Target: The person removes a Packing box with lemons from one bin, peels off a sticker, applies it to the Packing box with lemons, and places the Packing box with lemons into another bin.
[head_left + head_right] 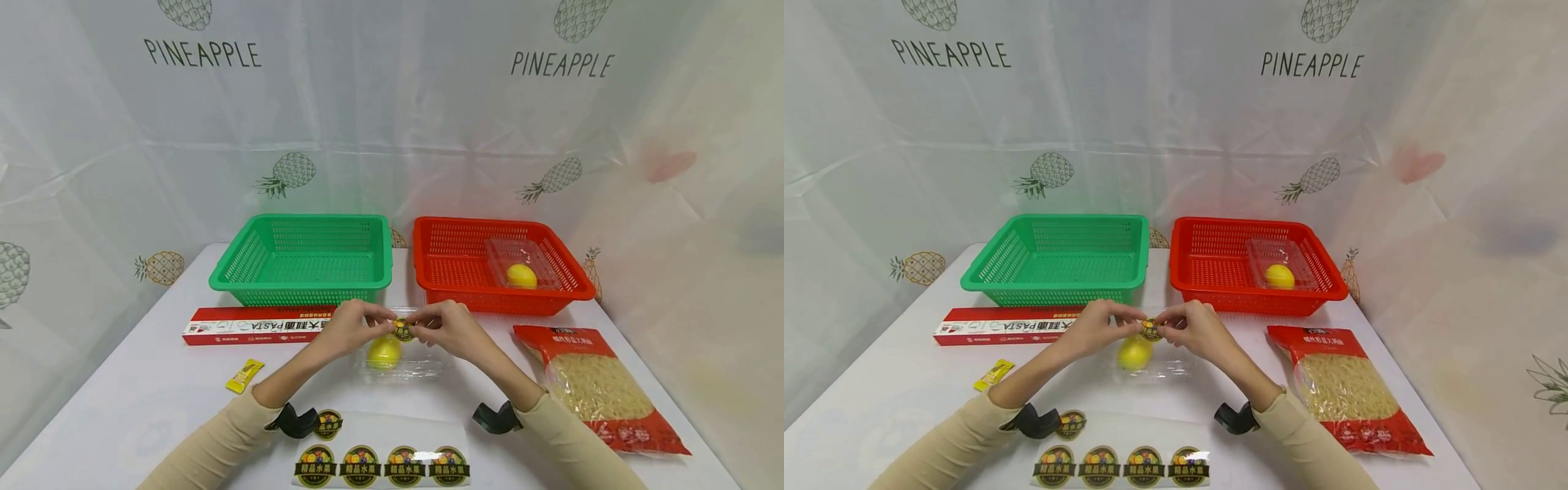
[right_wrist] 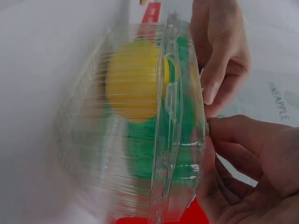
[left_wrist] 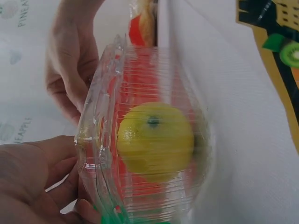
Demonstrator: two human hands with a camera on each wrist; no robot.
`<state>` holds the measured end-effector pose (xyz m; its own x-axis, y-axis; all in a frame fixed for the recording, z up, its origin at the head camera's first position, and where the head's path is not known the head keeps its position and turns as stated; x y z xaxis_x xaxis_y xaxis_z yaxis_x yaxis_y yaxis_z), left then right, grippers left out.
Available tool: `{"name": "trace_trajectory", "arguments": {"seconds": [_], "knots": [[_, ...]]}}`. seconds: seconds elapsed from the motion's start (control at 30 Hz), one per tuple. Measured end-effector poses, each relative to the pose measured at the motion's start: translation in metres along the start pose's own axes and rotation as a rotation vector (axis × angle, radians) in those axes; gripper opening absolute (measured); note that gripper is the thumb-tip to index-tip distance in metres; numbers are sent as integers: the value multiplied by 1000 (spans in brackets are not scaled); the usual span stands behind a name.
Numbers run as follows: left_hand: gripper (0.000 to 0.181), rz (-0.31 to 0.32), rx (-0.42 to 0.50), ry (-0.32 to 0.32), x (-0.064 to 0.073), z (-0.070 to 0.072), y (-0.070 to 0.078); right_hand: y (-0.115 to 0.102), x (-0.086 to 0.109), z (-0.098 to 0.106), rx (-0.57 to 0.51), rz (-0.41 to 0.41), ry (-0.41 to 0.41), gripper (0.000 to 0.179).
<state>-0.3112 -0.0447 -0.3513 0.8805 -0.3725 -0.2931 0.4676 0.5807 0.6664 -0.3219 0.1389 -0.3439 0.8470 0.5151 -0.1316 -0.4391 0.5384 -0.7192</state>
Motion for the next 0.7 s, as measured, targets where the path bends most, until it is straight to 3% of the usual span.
{"name": "trace_trajectory", "arguments": {"seconds": [0.7], "knots": [[17,39,-46,-2,-3,-3,-4,3,-4,-3,9,-10,-22,17]]}}
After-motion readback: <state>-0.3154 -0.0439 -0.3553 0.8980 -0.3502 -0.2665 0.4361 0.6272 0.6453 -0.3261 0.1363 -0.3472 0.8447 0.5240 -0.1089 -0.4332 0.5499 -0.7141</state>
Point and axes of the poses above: each hand's wrist, its own x-axis away from the middle knuckle, its own z-axis out of the back of the hand, y = z × x, the point moved 5 cm from there along -x, towards the middle knuckle, and after that the axes turned 1 degree about y, right-handed, at the moved point
